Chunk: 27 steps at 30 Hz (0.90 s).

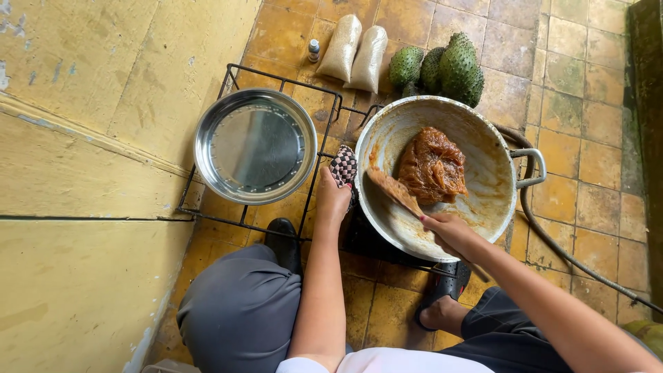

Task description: Stirring a thick brown paste in a large pot using a wooden paddle

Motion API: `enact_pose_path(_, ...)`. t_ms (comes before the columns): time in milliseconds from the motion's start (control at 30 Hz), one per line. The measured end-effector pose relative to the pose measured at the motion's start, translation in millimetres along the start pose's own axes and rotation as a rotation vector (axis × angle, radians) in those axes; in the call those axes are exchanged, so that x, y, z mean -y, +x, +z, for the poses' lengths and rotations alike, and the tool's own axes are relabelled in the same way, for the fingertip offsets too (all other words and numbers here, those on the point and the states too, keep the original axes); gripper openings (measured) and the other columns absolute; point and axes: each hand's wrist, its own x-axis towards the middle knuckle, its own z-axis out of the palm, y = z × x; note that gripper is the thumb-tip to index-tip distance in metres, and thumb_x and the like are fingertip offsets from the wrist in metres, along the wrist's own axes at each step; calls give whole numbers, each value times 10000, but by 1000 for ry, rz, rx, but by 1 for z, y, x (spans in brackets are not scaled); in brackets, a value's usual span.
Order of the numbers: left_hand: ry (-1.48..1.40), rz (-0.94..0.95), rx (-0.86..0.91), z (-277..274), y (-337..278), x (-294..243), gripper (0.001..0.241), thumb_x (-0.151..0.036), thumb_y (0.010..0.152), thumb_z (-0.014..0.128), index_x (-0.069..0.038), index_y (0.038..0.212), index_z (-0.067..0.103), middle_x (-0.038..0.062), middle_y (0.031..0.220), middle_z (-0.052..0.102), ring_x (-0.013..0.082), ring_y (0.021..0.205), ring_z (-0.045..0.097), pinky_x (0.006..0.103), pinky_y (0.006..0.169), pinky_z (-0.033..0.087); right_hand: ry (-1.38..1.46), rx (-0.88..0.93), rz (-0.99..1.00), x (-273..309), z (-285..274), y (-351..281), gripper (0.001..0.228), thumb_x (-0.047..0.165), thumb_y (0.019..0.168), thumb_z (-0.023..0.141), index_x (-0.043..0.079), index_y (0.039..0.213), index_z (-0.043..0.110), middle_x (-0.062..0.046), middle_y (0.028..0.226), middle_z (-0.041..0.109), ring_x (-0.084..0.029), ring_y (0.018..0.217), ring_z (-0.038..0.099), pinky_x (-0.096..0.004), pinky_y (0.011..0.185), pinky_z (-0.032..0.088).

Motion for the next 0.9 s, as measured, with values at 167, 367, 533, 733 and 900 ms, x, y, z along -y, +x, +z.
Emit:
enact_pose_path(167,9,-11,11,5,6,8,417,-182,829,675,-112,1177,455,194,1133,669,435,1146,640,526,949,514,115,-154,-60,15,43,64,417,385,997,569,-5,854,601,-133,442,504,-222,284,523,-317,263,401)
enact_pose_path(367,-27,11,14,-2,-2,3,406,-186,834,668,-103,1167,453,208,1115,667,451,1146,634,541,950,505,566,-40,108,91,24,61,436,442,1086,314,47,1074,499,18,647,493,-114,475,506,-251,431,460)
enact_pose_path(533,-65,6,2,-2,-1,3,376,-172,829,650,-116,1146,456,182,1074,673,424,1117,654,518,930,514,718,73,-87,42,1,39,495,396,1119,221,-32,1134,470,-76,679,412,-194,541,486,-310,530,468)
enact_pose_path(733,-42,1,-27,3,0,6,341,-169,828,637,-124,1121,470,140,1026,693,401,1068,680,507,913,528,581,-117,0,4,17,-66,464,373,1093,361,-22,1136,600,-98,702,551,-129,529,477,-288,500,472)
enact_pose_path(900,-40,1,-37,6,0,7,320,-164,842,617,-115,1121,470,135,1055,687,399,1089,675,506,931,529,432,-168,32,-21,-6,-95,691,521,1108,296,-89,1146,618,-184,592,568,-268,358,516,-393,330,461)
